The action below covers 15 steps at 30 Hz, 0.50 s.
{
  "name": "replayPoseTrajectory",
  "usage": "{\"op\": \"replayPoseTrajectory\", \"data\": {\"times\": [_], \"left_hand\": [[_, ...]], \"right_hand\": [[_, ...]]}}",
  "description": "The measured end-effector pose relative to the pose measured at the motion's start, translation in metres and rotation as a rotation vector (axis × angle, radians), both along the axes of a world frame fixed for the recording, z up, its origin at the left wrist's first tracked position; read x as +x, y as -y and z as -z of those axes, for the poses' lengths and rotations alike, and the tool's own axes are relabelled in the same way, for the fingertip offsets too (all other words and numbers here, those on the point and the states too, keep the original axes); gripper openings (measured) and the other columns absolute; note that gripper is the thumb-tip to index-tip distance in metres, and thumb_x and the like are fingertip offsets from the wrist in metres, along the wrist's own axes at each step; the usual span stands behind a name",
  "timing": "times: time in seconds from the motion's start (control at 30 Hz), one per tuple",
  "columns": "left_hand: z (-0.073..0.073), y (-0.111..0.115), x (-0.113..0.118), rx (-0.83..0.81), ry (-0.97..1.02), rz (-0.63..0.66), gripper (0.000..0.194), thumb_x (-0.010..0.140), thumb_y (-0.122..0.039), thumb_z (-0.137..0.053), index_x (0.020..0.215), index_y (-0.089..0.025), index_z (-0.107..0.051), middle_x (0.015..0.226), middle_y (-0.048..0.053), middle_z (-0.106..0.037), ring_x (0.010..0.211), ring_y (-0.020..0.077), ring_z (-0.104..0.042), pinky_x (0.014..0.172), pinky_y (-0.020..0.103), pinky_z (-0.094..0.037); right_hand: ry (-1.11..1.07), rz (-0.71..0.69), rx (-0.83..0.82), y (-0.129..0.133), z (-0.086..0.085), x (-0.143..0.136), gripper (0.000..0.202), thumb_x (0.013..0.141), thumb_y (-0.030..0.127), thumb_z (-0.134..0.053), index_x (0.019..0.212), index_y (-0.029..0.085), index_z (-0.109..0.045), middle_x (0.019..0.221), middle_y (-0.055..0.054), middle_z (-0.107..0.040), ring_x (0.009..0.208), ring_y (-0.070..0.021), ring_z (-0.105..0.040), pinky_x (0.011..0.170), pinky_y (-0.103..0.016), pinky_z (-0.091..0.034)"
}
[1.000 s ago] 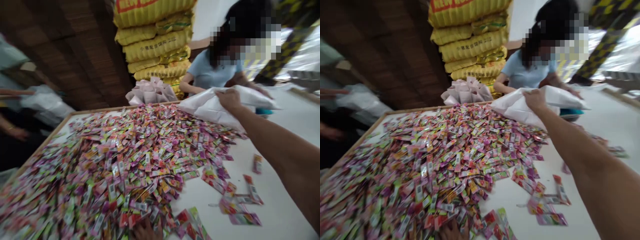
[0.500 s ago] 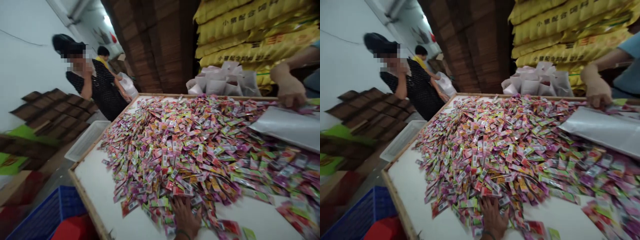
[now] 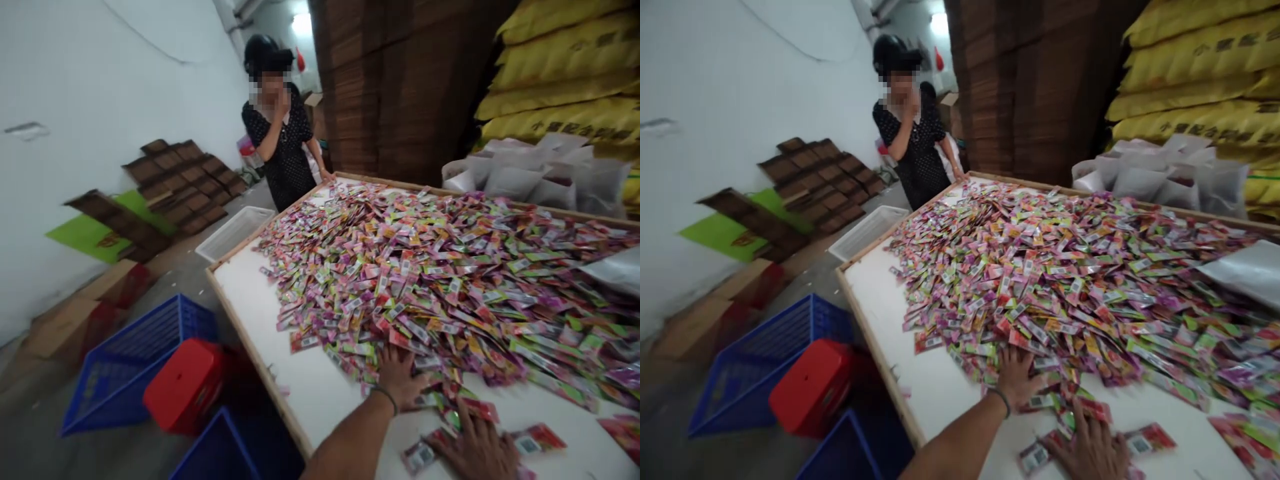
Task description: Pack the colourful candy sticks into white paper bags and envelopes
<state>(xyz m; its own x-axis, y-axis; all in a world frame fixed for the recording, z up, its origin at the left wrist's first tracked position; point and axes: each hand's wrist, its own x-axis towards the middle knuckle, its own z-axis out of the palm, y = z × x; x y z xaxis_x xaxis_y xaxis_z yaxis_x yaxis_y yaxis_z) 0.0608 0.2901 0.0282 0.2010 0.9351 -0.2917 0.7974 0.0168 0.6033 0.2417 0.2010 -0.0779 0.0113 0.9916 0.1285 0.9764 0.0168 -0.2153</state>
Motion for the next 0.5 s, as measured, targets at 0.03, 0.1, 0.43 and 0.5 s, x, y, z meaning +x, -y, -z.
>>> {"op": "replayPoseTrajectory", "data": {"times": [0.03,0.1,0.43,0.5], "left_hand": [[-0.008,0.010,-0.008,0.018,0.018,0.048,0.081,0.083,-0.075,-0.036,0.149,-0.028,-0.032,0.159,0.014,-0.019,0.146,0.0396,-0.012,0.116,0.063,-0.007],[-0.019,0.046,-0.028,0.094,0.025,0.109,0.079,0.085,-0.071,-0.039,0.150,-0.027,-0.032,0.159,0.014,-0.019,0.147,0.0365,-0.011,0.117,0.059,-0.010],[-0.004,0.373,-0.138,-0.198,-0.224,-0.334,0.067,0.080,-0.042,-0.063,0.141,-0.020,-0.047,0.156,0.017,-0.027,0.144,0.0349,-0.021,0.117,0.052,-0.022],[-0.003,0.425,-0.141,-0.365,-0.269,-0.529,0.064,0.082,-0.041,-0.061,0.141,-0.019,-0.047,0.156,0.016,-0.027,0.144,0.0325,-0.023,0.117,0.048,-0.023]], "right_hand": [[0.010,0.005,-0.004,-0.001,-0.002,0.001,0.098,0.063,0.078,-0.042,0.134,0.012,-0.052,0.120,-0.020,-0.061,0.121,-0.0414,-0.048,0.106,-0.059,-0.025],[0.021,0.022,-0.027,-0.003,-0.008,0.002,0.100,0.063,0.079,-0.039,0.136,0.012,-0.048,0.125,-0.021,-0.058,0.125,-0.0406,-0.043,0.107,-0.059,-0.022],[0.061,0.048,-0.240,0.015,-0.035,0.021,0.107,0.071,0.086,-0.033,0.152,0.017,-0.021,0.142,-0.026,-0.040,0.132,-0.0424,-0.033,0.104,-0.061,-0.021],[0.060,0.054,-0.236,0.018,-0.038,0.026,0.104,0.074,0.084,-0.033,0.153,0.018,-0.016,0.147,-0.027,-0.033,0.136,-0.0422,-0.028,0.106,-0.060,-0.021]]}}
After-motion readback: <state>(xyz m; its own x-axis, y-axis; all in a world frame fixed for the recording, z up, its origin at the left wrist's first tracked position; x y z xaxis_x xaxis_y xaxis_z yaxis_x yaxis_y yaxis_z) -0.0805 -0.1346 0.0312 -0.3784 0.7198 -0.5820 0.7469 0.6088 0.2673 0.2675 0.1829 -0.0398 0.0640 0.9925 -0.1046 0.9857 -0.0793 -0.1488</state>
